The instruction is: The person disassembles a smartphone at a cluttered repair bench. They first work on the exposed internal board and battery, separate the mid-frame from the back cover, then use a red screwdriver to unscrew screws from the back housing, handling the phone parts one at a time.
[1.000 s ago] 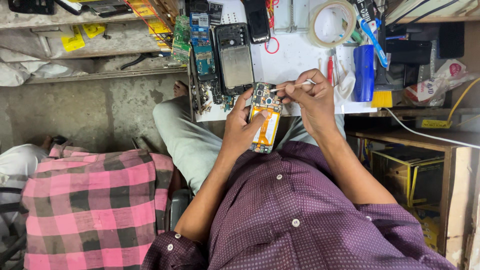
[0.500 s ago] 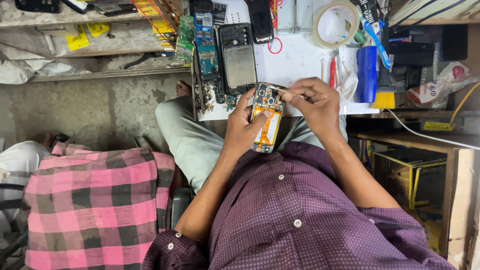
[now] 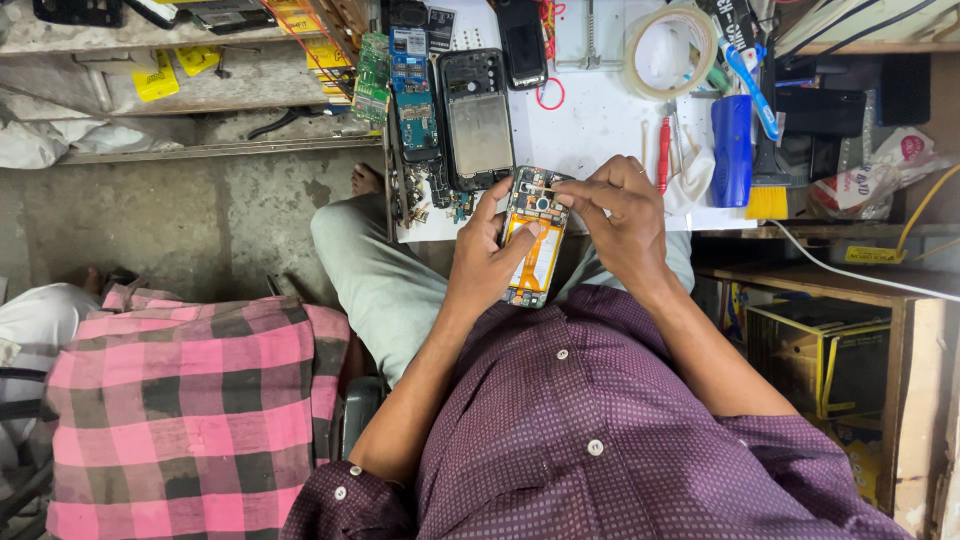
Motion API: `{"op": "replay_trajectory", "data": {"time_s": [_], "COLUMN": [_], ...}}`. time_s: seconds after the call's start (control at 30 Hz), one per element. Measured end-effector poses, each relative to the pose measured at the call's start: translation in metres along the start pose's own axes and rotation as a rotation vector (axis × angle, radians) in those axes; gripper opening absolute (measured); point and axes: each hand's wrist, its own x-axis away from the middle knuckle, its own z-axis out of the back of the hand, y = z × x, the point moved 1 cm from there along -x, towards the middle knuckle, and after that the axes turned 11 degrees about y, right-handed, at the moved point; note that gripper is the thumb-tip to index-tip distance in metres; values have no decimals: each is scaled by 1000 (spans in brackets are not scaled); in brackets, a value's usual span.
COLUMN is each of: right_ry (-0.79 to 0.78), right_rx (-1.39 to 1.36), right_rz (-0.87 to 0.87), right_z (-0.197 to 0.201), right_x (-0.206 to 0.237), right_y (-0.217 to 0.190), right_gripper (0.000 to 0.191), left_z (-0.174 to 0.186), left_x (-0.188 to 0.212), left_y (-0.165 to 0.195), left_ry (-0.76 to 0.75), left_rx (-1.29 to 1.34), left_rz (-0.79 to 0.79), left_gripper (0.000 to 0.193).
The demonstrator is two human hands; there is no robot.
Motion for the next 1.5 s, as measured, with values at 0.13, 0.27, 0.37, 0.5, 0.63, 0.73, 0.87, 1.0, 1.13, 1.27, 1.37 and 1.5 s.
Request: {"op": "replay_trajectory", "data": {"time_s": [0.13,0.27,0.37,0.5,0.63,0.73,0.87,1.0,1.13,1.27,1.37,1.5], "right_ry": [1,-7,-7,-14,-26,-26,-10,-8,-2,-37,-20,-32], "right_rx": [-5,-4,-4,31,68,68,72,70,85,103,97,97], "right_rz": [4,-12,4,49,65,89,135,143,151,170,200,222], "right_z": [-1,-2,-3,-2,0,0,2,5,3,1,0,0], "right_x": [1,1,1,0,0,-2,-8,-8,-4,1,6,5], "right_y": [1,1,-1,-2,-3,-9,-22,-30,-28,-18,-11,-7], "right_gripper": [22,22,22,22,21,20,24,28,27,30,32,35], "left_z": [1,1,1,1,3,4,4,5,7,7,6,4], "left_x": [0,1,2,2,2,3,7,10,13,7,9,9], "left_y": [0,1,2,2,-4,-4,5,13,13,4,-6,-8], "left_ry": [3,3,9,-1,18,30,42,25,43,56,57,21], "left_rx": [-19,-21,-34,-20,-61,-56,-92,-41,-163,-179,-153,-71], "left_rz": [-3,-8,15,-7,10,3,-28,-22,-61,-82,-19,-70], "left_gripper": [59,59,60,60,60,61,62,61,58,60,62,61]}}
